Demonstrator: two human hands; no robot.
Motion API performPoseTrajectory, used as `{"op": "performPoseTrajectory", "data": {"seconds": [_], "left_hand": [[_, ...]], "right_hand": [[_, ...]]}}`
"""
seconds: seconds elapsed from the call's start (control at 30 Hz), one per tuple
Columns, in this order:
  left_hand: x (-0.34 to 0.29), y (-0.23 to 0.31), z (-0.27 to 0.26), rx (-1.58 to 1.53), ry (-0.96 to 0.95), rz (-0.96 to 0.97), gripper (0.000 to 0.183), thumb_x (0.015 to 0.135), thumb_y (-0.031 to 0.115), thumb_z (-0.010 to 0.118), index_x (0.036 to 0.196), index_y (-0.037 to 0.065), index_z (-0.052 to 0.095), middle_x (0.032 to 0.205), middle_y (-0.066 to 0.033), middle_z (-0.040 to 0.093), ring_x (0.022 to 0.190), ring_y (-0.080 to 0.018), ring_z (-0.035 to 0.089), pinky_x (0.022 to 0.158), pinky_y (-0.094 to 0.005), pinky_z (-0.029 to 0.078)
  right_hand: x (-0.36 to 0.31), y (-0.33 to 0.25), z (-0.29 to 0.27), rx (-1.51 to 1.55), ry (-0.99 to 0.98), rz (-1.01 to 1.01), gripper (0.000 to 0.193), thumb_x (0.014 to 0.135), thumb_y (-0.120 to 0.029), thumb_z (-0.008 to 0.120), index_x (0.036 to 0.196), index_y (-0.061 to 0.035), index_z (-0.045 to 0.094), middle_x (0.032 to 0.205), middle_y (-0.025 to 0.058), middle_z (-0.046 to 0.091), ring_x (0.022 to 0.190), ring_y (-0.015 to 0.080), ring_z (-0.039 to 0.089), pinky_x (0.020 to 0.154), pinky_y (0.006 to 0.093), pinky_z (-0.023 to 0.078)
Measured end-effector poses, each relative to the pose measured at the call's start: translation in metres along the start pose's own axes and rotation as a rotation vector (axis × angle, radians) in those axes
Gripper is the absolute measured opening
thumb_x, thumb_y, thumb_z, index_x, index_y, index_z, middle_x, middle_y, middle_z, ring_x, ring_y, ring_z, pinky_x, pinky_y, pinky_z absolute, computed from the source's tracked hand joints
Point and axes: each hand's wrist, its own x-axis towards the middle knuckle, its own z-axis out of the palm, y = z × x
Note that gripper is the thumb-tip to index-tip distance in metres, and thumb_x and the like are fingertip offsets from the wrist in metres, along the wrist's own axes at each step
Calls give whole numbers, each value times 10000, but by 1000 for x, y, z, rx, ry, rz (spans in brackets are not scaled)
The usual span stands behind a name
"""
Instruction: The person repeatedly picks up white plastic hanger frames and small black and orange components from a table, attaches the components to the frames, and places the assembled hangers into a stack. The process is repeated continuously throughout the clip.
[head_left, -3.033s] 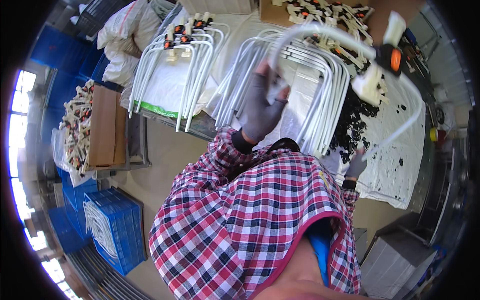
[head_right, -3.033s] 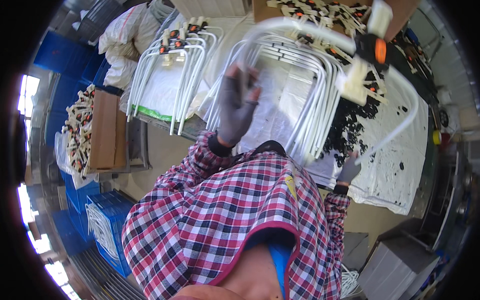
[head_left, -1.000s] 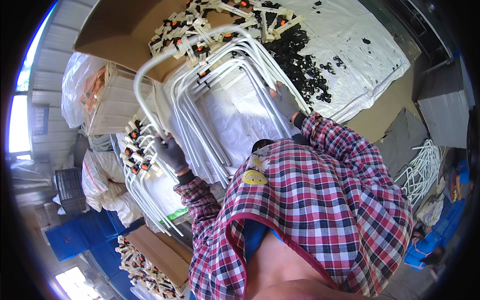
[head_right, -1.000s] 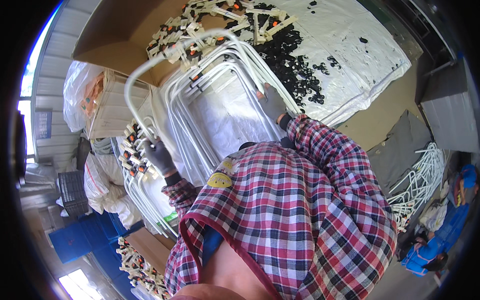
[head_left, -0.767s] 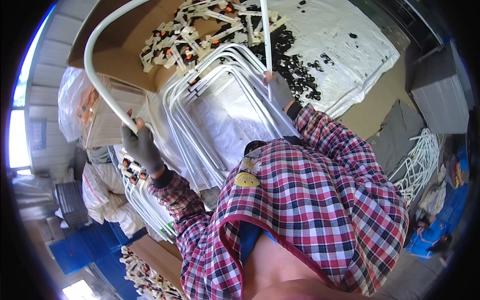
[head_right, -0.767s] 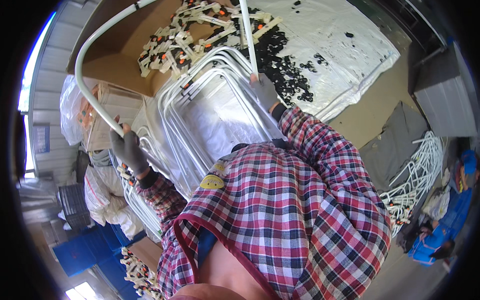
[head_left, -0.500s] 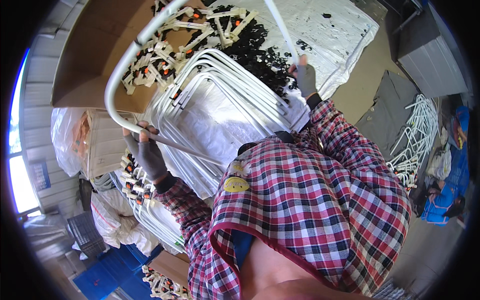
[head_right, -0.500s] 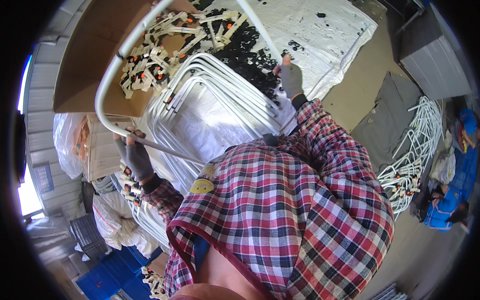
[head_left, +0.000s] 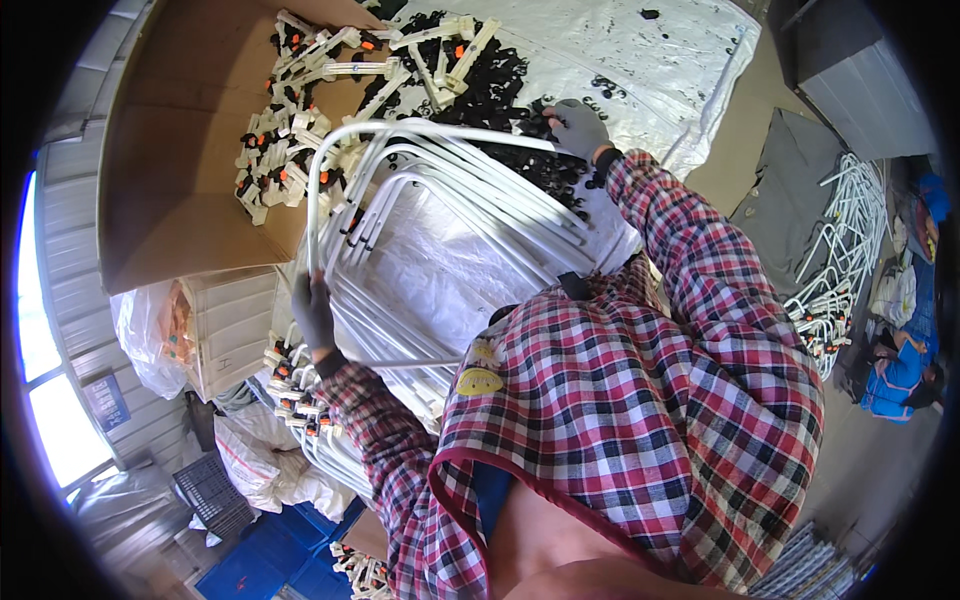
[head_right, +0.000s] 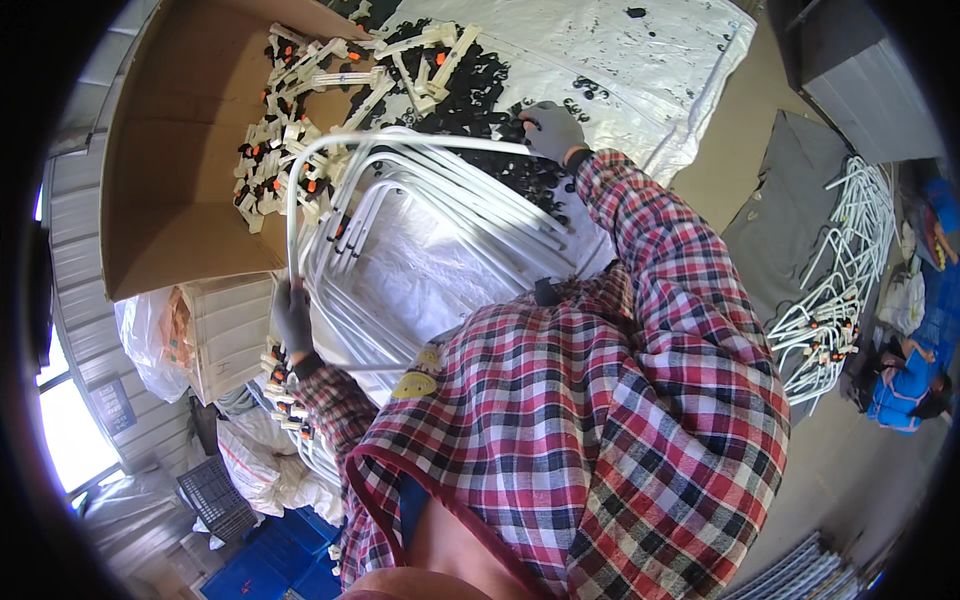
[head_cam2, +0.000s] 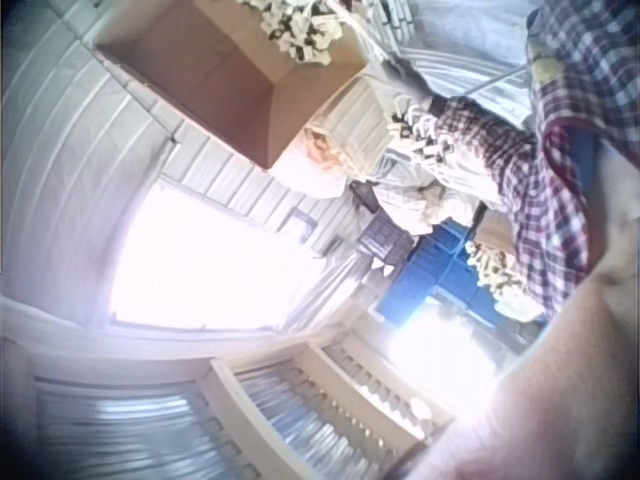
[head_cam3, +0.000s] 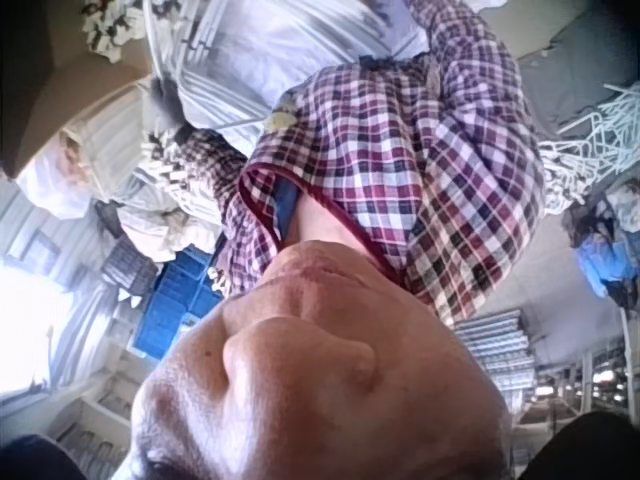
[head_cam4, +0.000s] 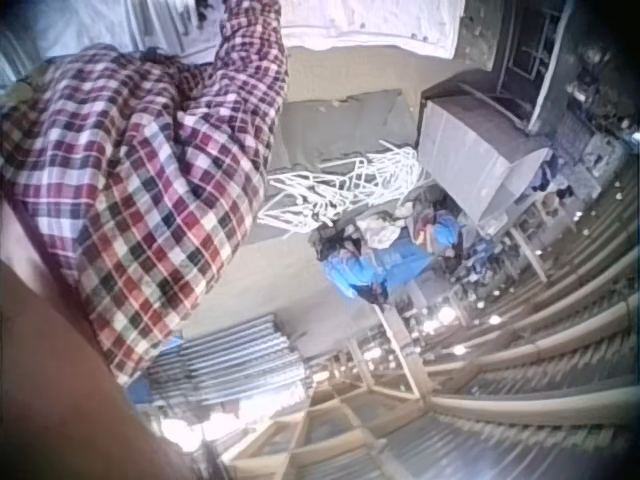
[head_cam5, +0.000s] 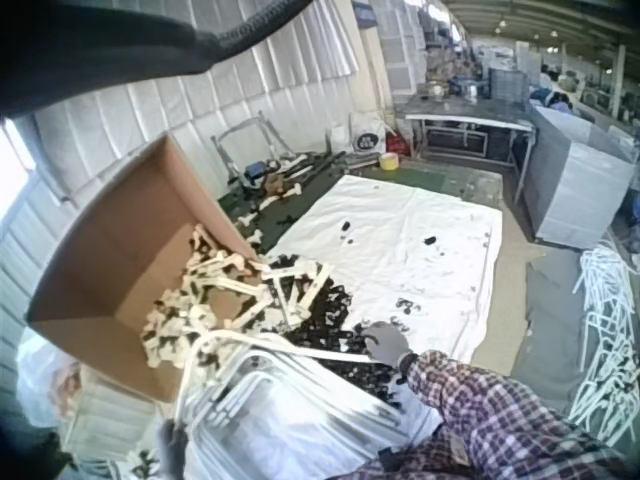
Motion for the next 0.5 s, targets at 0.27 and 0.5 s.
{"op": "performPoseTrajectory", "data": {"seconds": [0.27,0.5], "left_hand": [[-137,-47,-53,-195,382,-367,179,956,161,566,813,57,539,652,52,414,584,-44,353,527,-213,277],[-155,-54,-63,-170,432,-331,181,985,179,590,895,23,563,678,57,423,606,-43,356,529,-227,291]], "right_hand": [[16,-17,19,-239,51,54,247,838,-347,689,937,-137,604,917,71,664,937,314,655,787,484,487],[-19,-42,-5,93,-273,19,390,810,-313,731,1115,-133,568,908,162,684,871,347,670,761,431,516]]}}
